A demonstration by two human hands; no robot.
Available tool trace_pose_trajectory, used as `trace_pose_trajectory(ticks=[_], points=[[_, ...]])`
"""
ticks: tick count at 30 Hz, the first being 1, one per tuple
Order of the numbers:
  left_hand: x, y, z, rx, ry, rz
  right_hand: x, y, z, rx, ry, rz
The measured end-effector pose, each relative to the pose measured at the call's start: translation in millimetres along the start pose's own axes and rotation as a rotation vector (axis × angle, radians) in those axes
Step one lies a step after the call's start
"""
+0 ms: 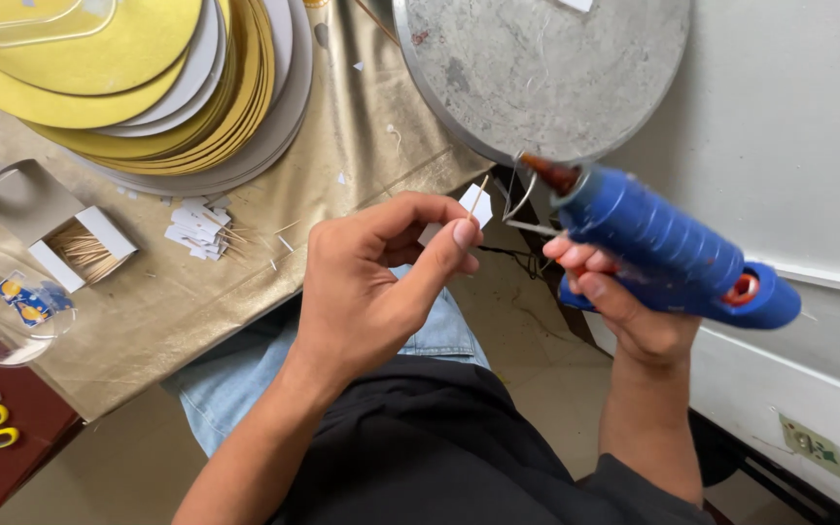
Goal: Gluing toothpicks to small paper character cutouts to make decorative cake toppers.
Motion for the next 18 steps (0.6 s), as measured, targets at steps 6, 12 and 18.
trace_pose_trajectory(ticks=[6, 12, 18], points=[[-4.5, 5.7, -0.4, -0.180, 0.036, -0.195, -6.5, -0.8, -5.8, -0.195, -0.053, -0.067], [-6.8, 9.5, 2.3, -0.201, 0.015, -0.169, -5.8, -4.0, -4.4, -0.190, -0.100, -0.110], [-3.4, 0.5, 1.1, -0.331, -0.035, -0.226, 1.3, -10.2, -1.8, -0.058, 0.041, -0.162]])
Point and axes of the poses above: each hand's wrist, its own x-axis towards the middle knuckle, its own z-axis out of the palm, y = z × x, the point moved 1 cm from there along x, towards the middle knuckle, and after that the axes turned 13 degrees about y, right-handed, at the moved point
